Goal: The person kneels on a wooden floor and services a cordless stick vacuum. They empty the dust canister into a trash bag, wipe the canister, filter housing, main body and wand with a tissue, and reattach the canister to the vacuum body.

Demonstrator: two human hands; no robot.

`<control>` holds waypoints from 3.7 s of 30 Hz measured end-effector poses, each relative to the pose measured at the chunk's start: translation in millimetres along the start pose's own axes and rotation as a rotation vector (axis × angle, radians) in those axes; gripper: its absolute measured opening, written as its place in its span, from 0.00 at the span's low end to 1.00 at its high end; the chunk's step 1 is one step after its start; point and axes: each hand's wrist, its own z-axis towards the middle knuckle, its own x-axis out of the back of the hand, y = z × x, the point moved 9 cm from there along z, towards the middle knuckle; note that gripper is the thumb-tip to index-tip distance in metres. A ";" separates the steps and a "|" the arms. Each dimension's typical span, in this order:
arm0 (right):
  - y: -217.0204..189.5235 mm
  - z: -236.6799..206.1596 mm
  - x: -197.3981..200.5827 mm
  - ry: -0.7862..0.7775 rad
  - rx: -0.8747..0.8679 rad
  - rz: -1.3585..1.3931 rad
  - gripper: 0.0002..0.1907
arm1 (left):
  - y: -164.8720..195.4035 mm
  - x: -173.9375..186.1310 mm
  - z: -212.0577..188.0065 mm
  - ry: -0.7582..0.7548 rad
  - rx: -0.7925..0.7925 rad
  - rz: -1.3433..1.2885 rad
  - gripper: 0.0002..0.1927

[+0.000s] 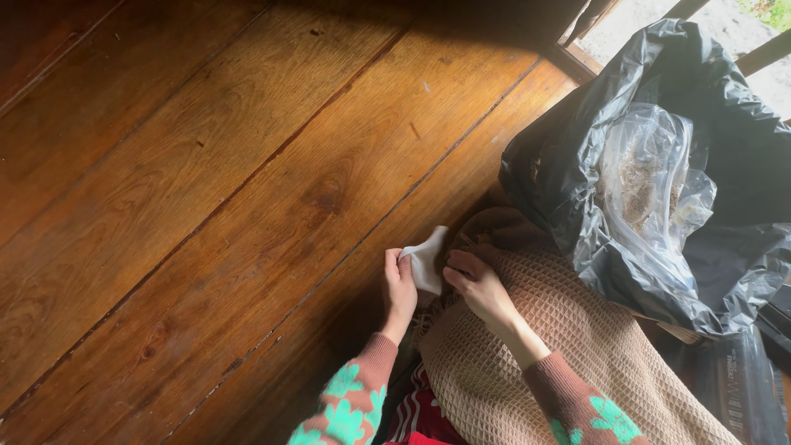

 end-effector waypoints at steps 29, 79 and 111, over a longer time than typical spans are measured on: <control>82.6 -365.0 286.8 0.387 0.406 0.938 0.20 | 63.1 -323.8 -362.7 -1.032 0.746 -0.610 0.07; 343.0 -590.4 461.0 1.017 0.346 0.974 0.16 | -9.9 -494.7 -571.6 -1.701 0.243 0.051 0.11; 373.7 -537.6 465.3 1.008 -0.151 0.284 0.12 | -73.5 -486.5 -515.1 -1.466 -0.073 0.844 0.15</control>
